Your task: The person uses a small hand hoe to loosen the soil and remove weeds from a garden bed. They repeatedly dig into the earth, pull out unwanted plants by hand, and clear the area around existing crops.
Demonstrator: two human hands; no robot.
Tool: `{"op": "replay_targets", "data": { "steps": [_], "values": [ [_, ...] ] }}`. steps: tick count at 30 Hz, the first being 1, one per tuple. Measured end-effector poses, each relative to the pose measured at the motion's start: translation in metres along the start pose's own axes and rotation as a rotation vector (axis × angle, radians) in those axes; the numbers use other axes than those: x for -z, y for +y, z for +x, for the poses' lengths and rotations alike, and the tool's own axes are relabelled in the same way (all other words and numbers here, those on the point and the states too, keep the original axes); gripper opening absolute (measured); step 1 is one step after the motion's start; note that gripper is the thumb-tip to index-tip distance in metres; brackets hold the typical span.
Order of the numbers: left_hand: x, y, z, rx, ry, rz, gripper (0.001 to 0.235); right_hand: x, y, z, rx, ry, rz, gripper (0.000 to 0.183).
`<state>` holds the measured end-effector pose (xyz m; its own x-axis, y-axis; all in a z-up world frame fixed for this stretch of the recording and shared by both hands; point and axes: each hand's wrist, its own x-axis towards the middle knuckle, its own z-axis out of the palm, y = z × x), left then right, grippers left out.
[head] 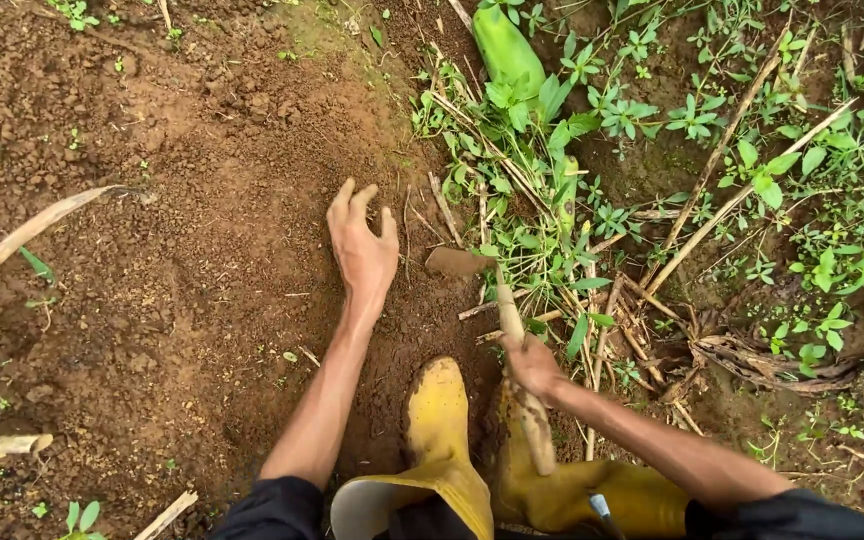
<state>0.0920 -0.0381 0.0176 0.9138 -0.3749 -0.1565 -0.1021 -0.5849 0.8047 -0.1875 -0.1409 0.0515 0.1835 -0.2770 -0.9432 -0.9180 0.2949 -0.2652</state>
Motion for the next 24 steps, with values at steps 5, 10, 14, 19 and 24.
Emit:
{"op": "replay_targets", "data": {
  "steps": [5, 10, 14, 19, 24],
  "values": [
    [-0.013, 0.011, -0.061, -0.006, -0.105, 0.36, 0.058, -0.038, -0.038, 0.065, 0.028, 0.106, 0.087, 0.054],
    [-0.062, -0.015, -0.087, 0.007, -0.355, 0.759, 0.08, -0.053, -0.091, 0.133, 0.052, 0.252, 0.156, 0.069],
    [-0.09, -0.054, -0.094, -0.201, -0.499, 0.469, 0.062, -0.032, -0.088, 0.141, 0.123, 0.253, 0.215, 0.067],
    [-0.066, -0.025, -0.086, -0.235, -0.523, 0.052, 0.051, -0.016, -0.086, 0.068, 0.21, 0.273, 0.012, 0.051],
    [-0.005, -0.003, -0.076, -0.079, -0.021, 0.101, 0.034, -0.041, -0.057, 0.034, 0.126, 0.104, 0.001, 0.047]
  ]
}}
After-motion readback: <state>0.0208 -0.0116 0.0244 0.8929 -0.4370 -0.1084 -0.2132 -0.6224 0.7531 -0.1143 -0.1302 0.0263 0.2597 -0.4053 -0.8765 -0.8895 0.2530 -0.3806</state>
